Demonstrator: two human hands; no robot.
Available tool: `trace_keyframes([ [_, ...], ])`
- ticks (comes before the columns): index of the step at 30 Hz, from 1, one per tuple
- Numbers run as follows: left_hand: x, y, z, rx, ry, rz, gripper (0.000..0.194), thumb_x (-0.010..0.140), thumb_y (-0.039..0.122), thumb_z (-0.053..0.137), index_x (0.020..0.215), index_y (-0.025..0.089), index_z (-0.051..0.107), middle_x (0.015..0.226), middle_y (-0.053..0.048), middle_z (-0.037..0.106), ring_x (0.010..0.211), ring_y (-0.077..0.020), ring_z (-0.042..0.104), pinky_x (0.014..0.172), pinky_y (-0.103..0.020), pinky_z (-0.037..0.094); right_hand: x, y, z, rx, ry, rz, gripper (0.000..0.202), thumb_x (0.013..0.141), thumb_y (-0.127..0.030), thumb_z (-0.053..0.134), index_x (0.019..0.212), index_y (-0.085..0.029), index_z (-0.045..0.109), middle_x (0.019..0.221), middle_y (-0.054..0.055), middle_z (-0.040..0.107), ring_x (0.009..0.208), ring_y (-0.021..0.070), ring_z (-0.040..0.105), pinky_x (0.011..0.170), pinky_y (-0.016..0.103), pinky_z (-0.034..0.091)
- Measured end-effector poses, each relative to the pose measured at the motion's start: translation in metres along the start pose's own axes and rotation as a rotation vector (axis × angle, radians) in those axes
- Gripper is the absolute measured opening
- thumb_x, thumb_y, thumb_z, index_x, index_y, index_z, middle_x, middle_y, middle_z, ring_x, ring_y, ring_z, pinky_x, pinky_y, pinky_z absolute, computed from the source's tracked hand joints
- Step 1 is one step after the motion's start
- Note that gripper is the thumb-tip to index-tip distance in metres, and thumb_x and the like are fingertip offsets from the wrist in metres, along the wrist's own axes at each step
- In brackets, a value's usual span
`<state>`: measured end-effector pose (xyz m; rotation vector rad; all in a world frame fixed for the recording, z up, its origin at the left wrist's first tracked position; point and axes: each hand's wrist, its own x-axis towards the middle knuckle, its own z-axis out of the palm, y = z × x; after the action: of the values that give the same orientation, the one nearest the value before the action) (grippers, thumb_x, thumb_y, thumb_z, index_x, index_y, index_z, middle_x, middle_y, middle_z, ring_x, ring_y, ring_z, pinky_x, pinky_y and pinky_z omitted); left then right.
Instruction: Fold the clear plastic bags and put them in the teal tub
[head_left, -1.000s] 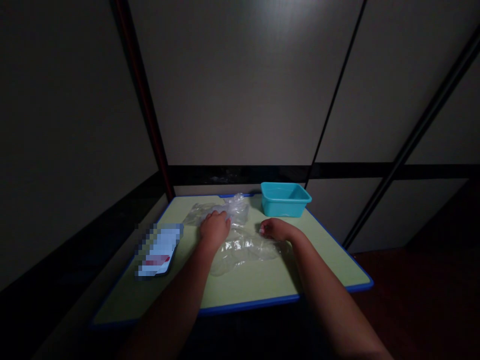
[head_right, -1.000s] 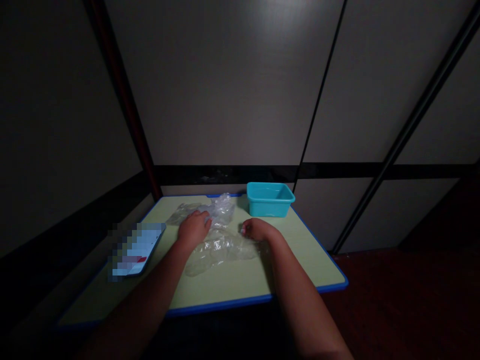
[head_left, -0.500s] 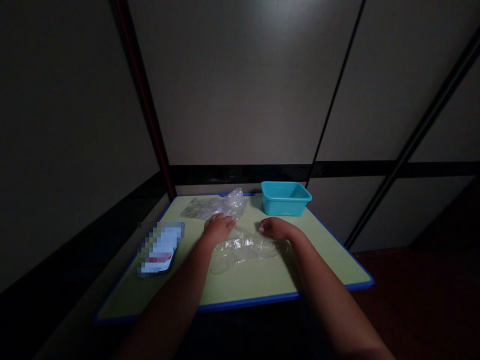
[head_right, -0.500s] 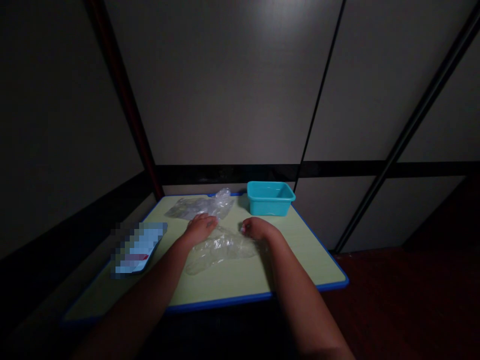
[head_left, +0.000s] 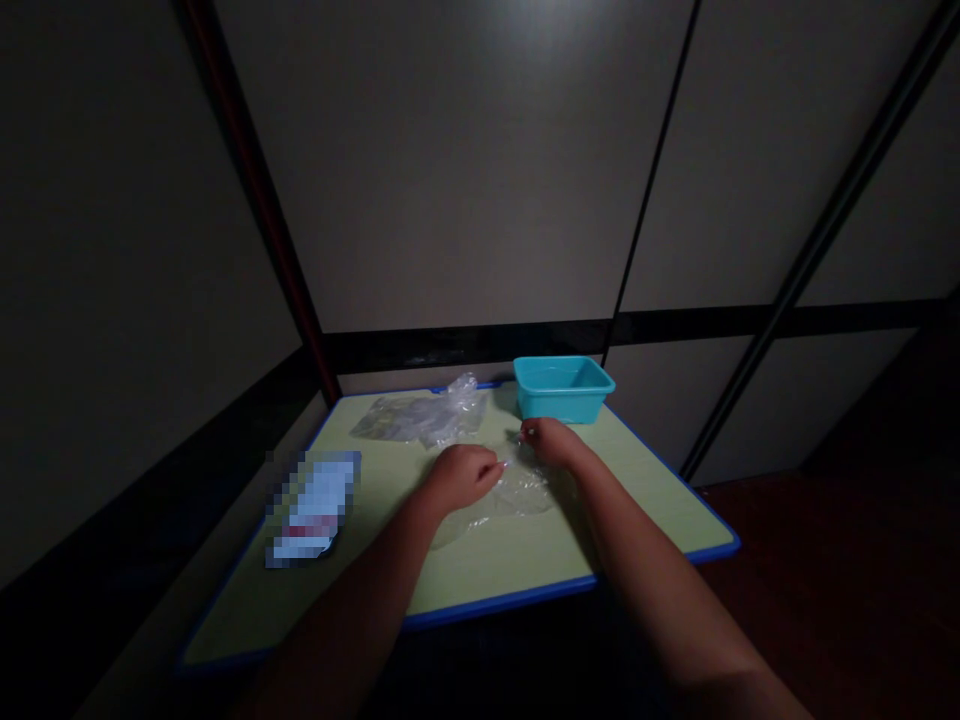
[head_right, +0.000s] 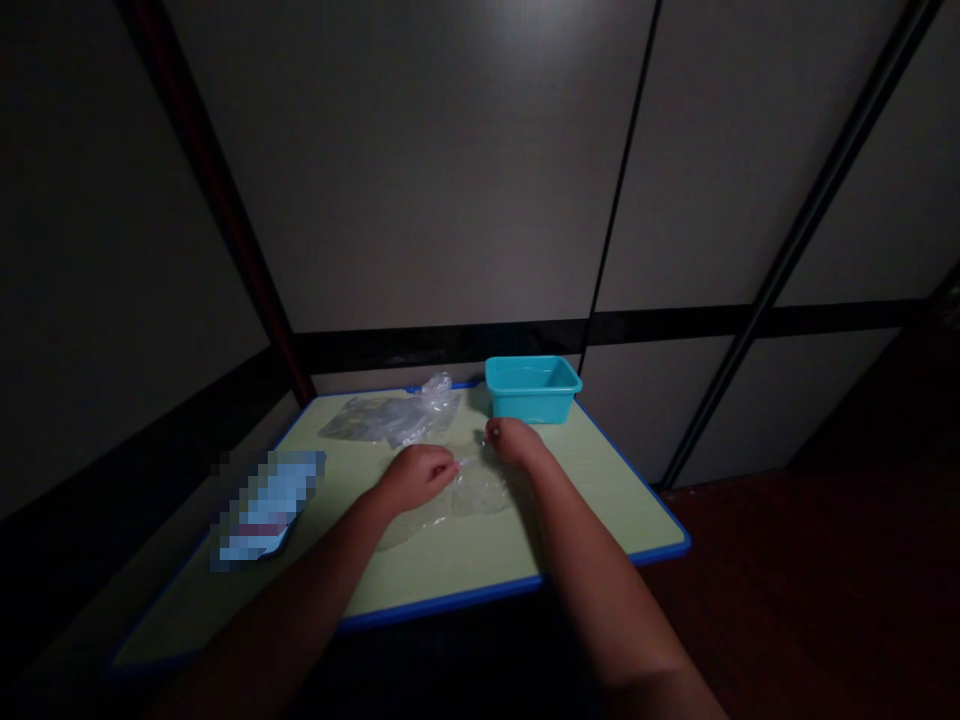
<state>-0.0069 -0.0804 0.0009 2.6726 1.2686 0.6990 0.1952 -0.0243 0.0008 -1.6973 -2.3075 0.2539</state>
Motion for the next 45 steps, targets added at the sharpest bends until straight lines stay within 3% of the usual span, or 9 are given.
trace_keyframes([
  [3,0.002,0.0,0.007,-0.016,-0.088,0.025,0.033,0.087,0.034,0.045,0.059,0.018,0.055,0.063,-0.001,0.054,0.063,-0.0144,0.05,0.06,-0.024,0.036,-0.001,-0.001,0.0,-0.027,-0.014,0.015,0.021,0.083,-0.025,0.049,0.089,-0.019,0.068,0.084,0.007,0.069,0.071,0.0158,0.058,0.056,0.022,0.03],
  [13,0.002,-0.02,0.011,0.037,0.002,-0.04,0.009,0.08,0.023,0.058,0.086,0.02,0.063,0.091,-0.005,0.059,0.095,-0.0204,0.052,0.085,-0.031,0.041,-0.004,-0.006,-0.003,-0.089,-0.037,0.113,0.023,0.085,-0.026,0.047,0.093,-0.019,0.068,0.094,0.011,0.069,0.08,0.0187,0.062,0.061,0.023,0.036],
  [21,0.0,-0.017,0.024,-0.004,-0.101,0.04,0.038,0.082,0.029,0.06,0.118,0.017,0.056,0.127,-0.011,0.054,0.12,-0.0214,0.046,0.102,-0.032,0.033,-0.007,-0.01,-0.011,-0.13,0.055,0.191,0.027,0.087,-0.031,0.044,0.1,-0.017,0.064,0.098,0.015,0.066,0.082,0.0217,0.061,0.063,0.026,0.037],
  [26,-0.001,-0.02,0.028,0.038,-0.194,0.0,0.046,0.086,0.035,0.055,0.128,0.017,0.049,0.138,-0.013,0.043,0.13,-0.0217,0.036,0.106,-0.035,0.028,-0.006,-0.014,-0.011,0.052,0.242,-0.022,0.022,0.087,-0.032,0.046,0.088,-0.016,0.061,0.082,0.007,0.064,0.07,0.0148,0.055,0.06,0.023,0.034],
  [31,-0.004,-0.018,0.023,0.148,-0.158,-0.092,0.048,0.082,0.048,0.056,0.123,0.025,0.052,0.139,-0.012,0.043,0.133,-0.0303,0.027,0.104,-0.06,0.014,-0.007,-0.02,0.0,0.396,0.019,-0.248,0.023,0.086,-0.034,0.045,0.077,-0.016,0.057,0.062,-0.001,0.056,0.057,0.0104,0.049,0.054,0.02,0.033],
  [35,-0.005,-0.016,0.012,0.263,-0.092,-0.178,0.04,0.081,0.051,0.056,0.112,0.028,0.062,0.137,-0.011,0.045,0.133,-0.0343,0.024,0.102,-0.062,0.014,-0.01,-0.022,0.006,0.396,-0.212,-0.229,0.019,0.084,-0.03,0.048,0.075,-0.015,0.055,0.056,-0.004,0.053,0.049,0.008,0.045,0.051,0.02,0.032],
  [41,-0.006,-0.014,0.002,0.411,-0.048,-0.247,0.027,0.086,0.043,0.05,0.1,0.03,0.069,0.128,-0.006,0.053,0.128,-0.0298,0.032,0.104,-0.058,0.014,-0.009,-0.02,0.007,0.39,-0.251,-0.175,0.017,0.085,-0.029,0.049,0.076,-0.016,0.054,0.056,-0.003,0.053,0.046,0.0073,0.044,0.046,0.019,0.03],
  [45,-0.007,-0.016,0.002,0.453,0.002,-0.351,0.036,0.083,0.044,0.053,0.11,0.023,0.064,0.131,-0.011,0.05,0.13,-0.0329,0.028,0.104,-0.061,0.01,-0.009,-0.019,0.007,0.409,-0.273,-0.151,0.018,0.085,-0.032,0.049,0.078,-0.016,0.053,0.054,-0.004,0.051,0.045,0.0073,0.044,0.045,0.018,0.031],
])
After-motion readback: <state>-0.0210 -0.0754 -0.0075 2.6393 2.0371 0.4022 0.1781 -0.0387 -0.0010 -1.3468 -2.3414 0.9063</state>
